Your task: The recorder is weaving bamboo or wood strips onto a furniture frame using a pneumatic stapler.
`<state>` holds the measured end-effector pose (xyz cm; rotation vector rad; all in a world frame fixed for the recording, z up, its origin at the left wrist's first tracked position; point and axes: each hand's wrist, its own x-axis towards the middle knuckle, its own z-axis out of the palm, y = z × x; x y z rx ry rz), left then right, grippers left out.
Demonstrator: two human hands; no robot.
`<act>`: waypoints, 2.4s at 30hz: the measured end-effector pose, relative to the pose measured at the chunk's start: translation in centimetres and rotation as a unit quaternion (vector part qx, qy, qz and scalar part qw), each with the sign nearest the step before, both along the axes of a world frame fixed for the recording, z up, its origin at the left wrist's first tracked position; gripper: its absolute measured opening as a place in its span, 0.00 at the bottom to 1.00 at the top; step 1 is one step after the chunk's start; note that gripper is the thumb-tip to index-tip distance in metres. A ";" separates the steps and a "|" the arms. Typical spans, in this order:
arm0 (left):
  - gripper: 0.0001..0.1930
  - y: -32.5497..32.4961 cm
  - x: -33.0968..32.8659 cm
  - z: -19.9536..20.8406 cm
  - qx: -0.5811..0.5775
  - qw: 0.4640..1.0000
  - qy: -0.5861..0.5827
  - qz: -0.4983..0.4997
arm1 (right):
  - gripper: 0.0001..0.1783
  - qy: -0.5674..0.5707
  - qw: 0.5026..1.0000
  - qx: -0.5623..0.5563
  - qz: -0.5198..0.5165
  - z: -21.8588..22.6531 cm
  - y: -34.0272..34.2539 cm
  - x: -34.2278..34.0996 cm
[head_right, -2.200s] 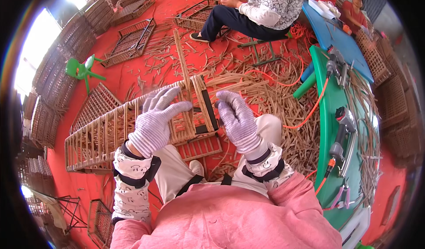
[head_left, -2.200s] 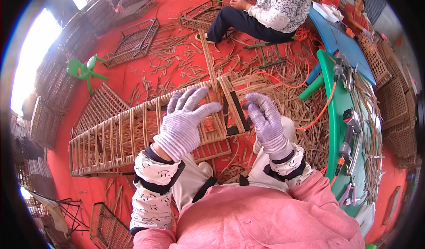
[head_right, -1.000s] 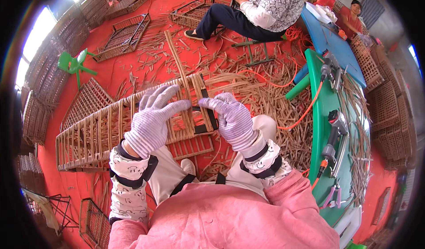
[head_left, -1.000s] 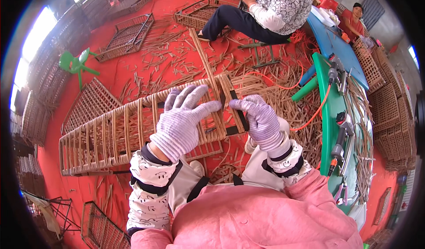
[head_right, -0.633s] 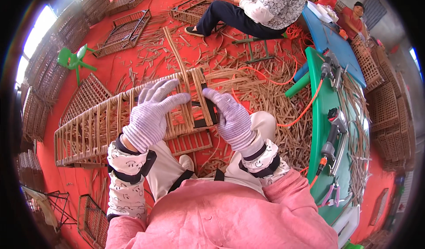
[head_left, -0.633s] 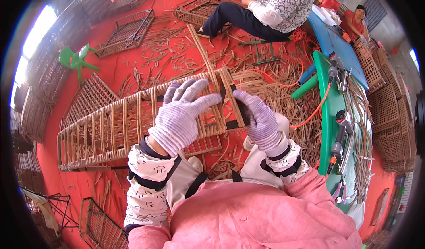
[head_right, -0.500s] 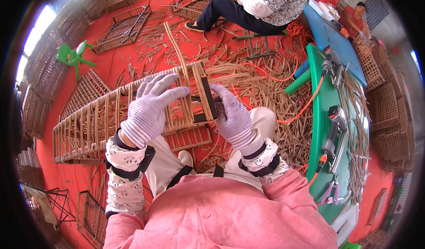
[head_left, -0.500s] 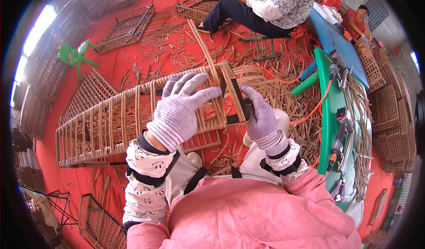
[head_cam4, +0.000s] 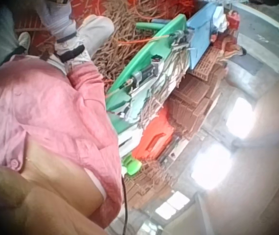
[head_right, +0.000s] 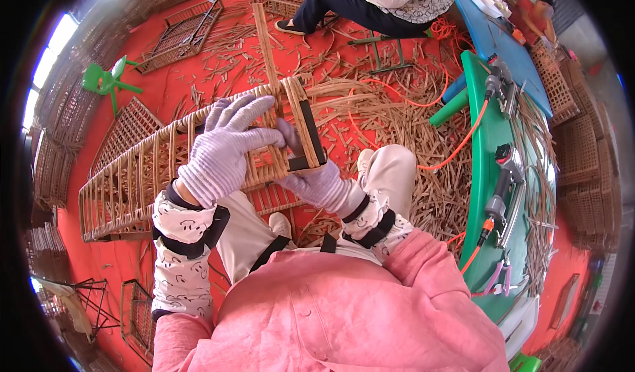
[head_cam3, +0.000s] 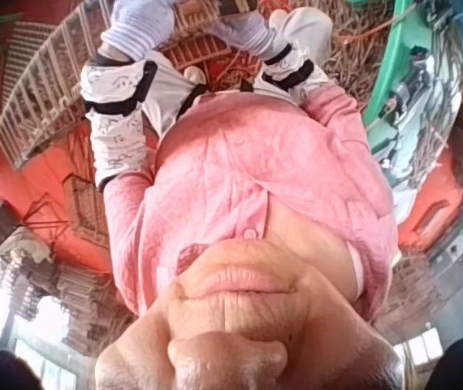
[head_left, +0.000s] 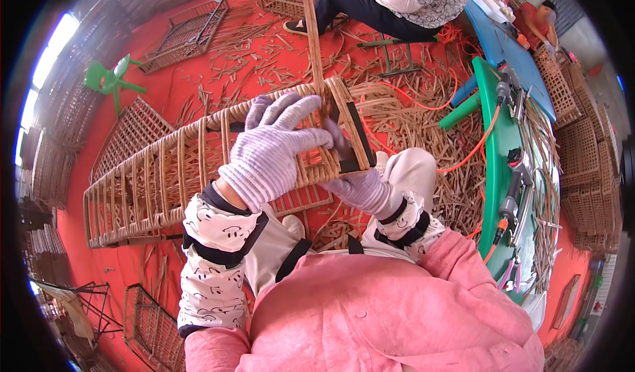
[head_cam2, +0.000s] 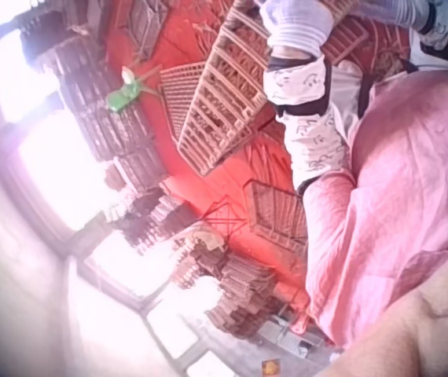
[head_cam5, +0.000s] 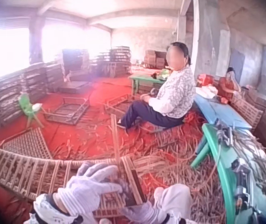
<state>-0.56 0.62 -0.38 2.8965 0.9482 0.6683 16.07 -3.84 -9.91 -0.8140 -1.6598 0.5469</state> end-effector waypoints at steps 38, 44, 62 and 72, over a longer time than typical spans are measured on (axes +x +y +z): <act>0.12 -3.3 2.2 0.5 0.092 0.990 -0.059 -0.084 | 0.15 0.071 0.829 -0.553 0.051 5.4 -7.5 3.0; 0.16 -2.9 2.1 1.2 0.028 0.987 -0.107 -0.118 | 0.15 0.082 0.836 -0.542 0.038 5.7 -7.9 3.3; 0.27 -4.5 2.7 -0.9 0.020 0.983 -0.149 0.104 | 0.19 0.127 0.868 -0.469 0.107 14.2 -4.0 4.4; 0.21 -6.0 2.8 -2.3 0.077 0.976 -0.165 0.116 | 0.18 0.238 0.821 -0.504 0.122 13.7 0.3 1.4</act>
